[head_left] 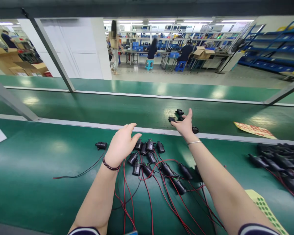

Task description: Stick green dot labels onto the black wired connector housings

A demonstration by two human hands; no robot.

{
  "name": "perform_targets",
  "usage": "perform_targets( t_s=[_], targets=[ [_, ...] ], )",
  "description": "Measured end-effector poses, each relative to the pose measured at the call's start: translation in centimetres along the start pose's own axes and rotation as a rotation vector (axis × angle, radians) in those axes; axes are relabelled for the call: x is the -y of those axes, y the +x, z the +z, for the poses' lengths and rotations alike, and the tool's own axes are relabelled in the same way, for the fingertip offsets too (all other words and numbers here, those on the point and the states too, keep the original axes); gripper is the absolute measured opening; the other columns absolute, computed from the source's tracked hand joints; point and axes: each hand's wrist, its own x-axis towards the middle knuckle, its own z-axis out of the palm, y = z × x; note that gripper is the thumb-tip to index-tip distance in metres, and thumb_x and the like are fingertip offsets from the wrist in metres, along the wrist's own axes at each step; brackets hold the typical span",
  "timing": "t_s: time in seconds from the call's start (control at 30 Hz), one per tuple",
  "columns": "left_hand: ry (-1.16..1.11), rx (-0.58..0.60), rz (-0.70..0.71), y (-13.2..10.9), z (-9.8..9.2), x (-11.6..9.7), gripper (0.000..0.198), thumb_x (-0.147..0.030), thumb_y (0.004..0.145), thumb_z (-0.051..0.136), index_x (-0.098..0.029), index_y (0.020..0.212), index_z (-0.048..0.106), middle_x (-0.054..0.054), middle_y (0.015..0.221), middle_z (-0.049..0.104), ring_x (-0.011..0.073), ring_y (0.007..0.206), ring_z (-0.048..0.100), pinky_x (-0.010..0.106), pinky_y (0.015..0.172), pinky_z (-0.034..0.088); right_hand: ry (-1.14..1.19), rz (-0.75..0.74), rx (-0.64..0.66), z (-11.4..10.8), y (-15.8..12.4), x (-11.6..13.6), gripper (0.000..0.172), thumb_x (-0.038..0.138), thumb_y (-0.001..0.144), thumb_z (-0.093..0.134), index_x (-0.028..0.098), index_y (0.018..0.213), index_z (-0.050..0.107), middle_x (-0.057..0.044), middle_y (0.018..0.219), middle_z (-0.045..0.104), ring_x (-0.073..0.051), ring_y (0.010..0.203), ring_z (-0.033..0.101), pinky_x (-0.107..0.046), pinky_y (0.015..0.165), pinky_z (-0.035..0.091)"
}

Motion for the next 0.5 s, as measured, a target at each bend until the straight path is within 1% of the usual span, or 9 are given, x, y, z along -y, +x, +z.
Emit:
perform_targets(
  t_s=[0.03, 0.07, 0.13, 0.2, 0.23, 0.3, 0.37, 0.4, 0.5],
  targets=[
    [-0.071, 0.002, 0.005, 0.1, 0.6, -0.2, 0.040, -0.027, 0.089, 0.055, -0.016, 0.127, 0.055, 0.013, 0.124, 0.064, 0.0261, 0.108, 0.062, 0.043, 0.098, 0.048, 0.180, 0.025, 0.011, -0.1, -1.0, 1.4, 0.119, 0.024, 0.064, 0.073, 0.015, 0.152, -0.007, -0.023, 0.131, 0.041, -0.021, 0.084, 0.068, -0.041, 0.087, 0.054],
    [-0.168, 0.008, 0.008, 0.2, 1.4, -0.4, 0.043, -0.026, 0.088, 0.056, -0.017, 0.130, 0.052, 0.014, 0.126, 0.062, 0.0259, 0.110, 0.062, 0.043, 0.098, 0.049, 0.337, 0.013, 0.044, -0.3, -2.2, 3.0, 0.122, 0.025, 0.063, 0.075, 0.021, 0.152, -0.009, -0.019, 0.132, 0.042, -0.018, 0.083, 0.068, -0.039, 0.085, 0.055],
    [-0.439, 0.033, 0.009, 0.2, 2.9, -1.3, 0.055, -0.028, 0.086, 0.059, -0.018, 0.138, 0.043, 0.017, 0.136, 0.056, 0.0258, 0.117, 0.059, 0.041, 0.095, 0.052, 0.556, -0.117, 0.122, -0.7, -5.2, 6.3, 0.124, 0.028, 0.062, 0.077, 0.032, 0.150, -0.010, -0.014, 0.135, 0.041, -0.015, 0.084, 0.068, -0.036, 0.084, 0.057],
    [-0.739, 0.071, 0.043, 0.0, 4.2, -2.3, 0.062, -0.030, 0.086, 0.062, -0.020, 0.141, 0.038, 0.017, 0.140, 0.053, 0.0252, 0.124, 0.056, 0.039, 0.096, 0.052, 0.672, -0.283, 0.181, -1.3, -8.4, 9.3, 0.122, 0.029, 0.064, 0.079, 0.044, 0.148, -0.008, -0.010, 0.138, 0.040, -0.014, 0.084, 0.068, -0.037, 0.084, 0.058],
    [-0.865, 0.085, 0.072, -0.2, 4.7, -2.9, 0.059, -0.032, 0.087, 0.061, -0.021, 0.140, 0.039, 0.015, 0.139, 0.054, 0.0238, 0.125, 0.056, 0.038, 0.099, 0.050, 0.699, -0.357, 0.198, -1.6, -9.8, 10.4, 0.120, 0.029, 0.065, 0.080, 0.047, 0.147, -0.006, -0.009, 0.138, 0.039, -0.014, 0.084, 0.068, -0.038, 0.086, 0.058],
    [-1.036, 0.042, 0.099, -0.5, 5.3, -3.7, 0.047, -0.036, 0.088, 0.060, -0.021, 0.130, 0.046, 0.012, 0.133, 0.060, 0.0213, 0.124, 0.057, 0.036, 0.104, 0.047, 0.721, -0.464, 0.197, -2.2, -12.1, 11.9, 0.111, 0.027, 0.071, 0.077, 0.051, 0.146, -0.002, -0.008, 0.138, 0.040, -0.014, 0.086, 0.068, -0.041, 0.089, 0.057],
    [-1.091, -0.035, 0.115, -0.9, 5.5, -4.1, 0.038, -0.039, 0.087, 0.061, -0.021, 0.118, 0.051, 0.011, 0.128, 0.063, 0.0205, 0.120, 0.060, 0.035, 0.104, 0.047, 0.744, -0.508, 0.192, -2.7, -13.2, 12.5, 0.102, 0.026, 0.076, 0.074, 0.050, 0.146, 0.003, -0.006, 0.133, 0.045, -0.017, 0.095, 0.067, -0.045, 0.092, 0.056],
    [-1.075, -0.073, 0.128, -1.0, 5.4, -4.2, 0.036, -0.041, 0.086, 0.062, -0.022, 0.114, 0.051, 0.011, 0.127, 0.064, 0.0205, 0.118, 0.061, 0.035, 0.102, 0.047, 0.755, -0.499, 0.189, -3.0, -13.4, 12.5, 0.098, 0.027, 0.078, 0.072, 0.048, 0.147, 0.006, -0.006, 0.130, 0.048, -0.019, 0.100, 0.066, -0.046, 0.093, 0.056],
    [-0.909, -0.188, 0.159, -1.4, 5.3, -4.1, 0.035, -0.041, 0.084, 0.065, -0.023, 0.109, 0.050, 0.010, 0.119, 0.066, 0.0198, 0.111, 0.063, 0.034, 0.097, 0.049, 0.812, -0.375, 0.210, -3.6, -13.2, 12.0, 0.077, 0.033, 0.083, 0.068, 0.040, 0.146, 0.024, -0.007, 0.118, 0.059, -0.023, 0.108, 0.063, -0.047, 0.093, 0.056]
  ],
)
